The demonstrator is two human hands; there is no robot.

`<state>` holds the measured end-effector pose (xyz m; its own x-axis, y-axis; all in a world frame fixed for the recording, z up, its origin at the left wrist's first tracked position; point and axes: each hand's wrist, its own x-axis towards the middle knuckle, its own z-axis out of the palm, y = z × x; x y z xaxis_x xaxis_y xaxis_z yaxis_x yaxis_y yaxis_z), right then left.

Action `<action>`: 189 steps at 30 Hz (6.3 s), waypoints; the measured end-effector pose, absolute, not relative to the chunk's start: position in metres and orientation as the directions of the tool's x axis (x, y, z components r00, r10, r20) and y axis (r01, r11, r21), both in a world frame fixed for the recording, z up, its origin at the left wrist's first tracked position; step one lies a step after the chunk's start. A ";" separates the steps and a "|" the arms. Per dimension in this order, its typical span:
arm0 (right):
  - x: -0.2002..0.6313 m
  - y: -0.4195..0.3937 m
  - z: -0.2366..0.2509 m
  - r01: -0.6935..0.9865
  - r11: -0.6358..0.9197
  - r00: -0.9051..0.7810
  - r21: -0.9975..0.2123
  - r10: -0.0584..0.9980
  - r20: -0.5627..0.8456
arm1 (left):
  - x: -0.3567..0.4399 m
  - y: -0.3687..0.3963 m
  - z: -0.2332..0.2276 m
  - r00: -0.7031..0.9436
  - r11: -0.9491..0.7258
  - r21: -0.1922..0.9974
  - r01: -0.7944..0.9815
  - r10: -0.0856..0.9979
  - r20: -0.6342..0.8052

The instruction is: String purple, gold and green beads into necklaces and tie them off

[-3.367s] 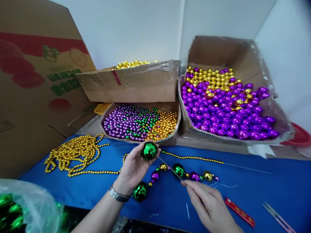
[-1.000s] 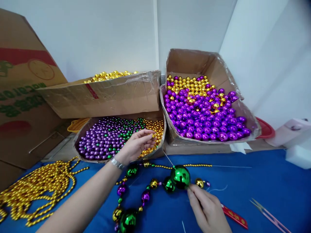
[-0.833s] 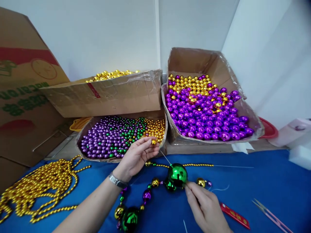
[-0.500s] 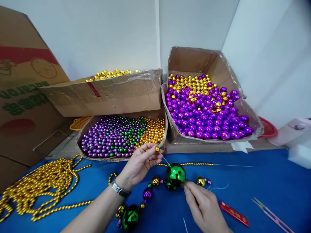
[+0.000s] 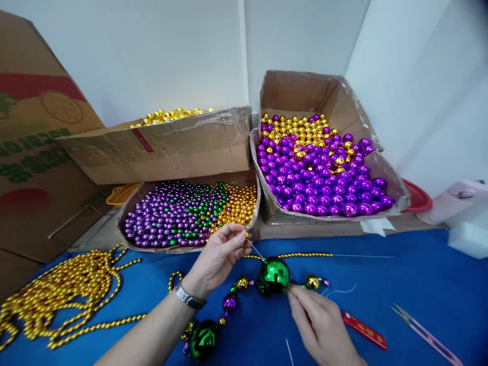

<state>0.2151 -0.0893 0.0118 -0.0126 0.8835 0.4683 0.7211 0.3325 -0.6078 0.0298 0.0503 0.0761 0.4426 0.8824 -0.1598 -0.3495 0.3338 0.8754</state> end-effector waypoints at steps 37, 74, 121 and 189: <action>0.235 -0.123 -0.041 0.699 -0.004 0.121 -0.715 0.986 0.113 | 0.086 0.001 0.019 0.584 -0.093 0.978 0.186 0.811 -0.034; 0.266 -0.104 0.065 0.390 0.097 0.265 -0.916 0.941 0.213 | 0.142 -0.016 0.030 0.945 -0.538 0.843 0.007 0.279 0.170; 0.318 -0.076 0.060 0.523 0.014 0.349 -0.852 0.909 0.229 | 0.224 0.193 0.132 0.771 -0.695 0.566 0.443 0.617 0.155; 0.278 -0.073 0.046 0.778 0.216 0.196 -0.591 0.809 0.554 | 0.048 0.212 0.064 0.539 -0.533 0.373 0.759 0.836 0.099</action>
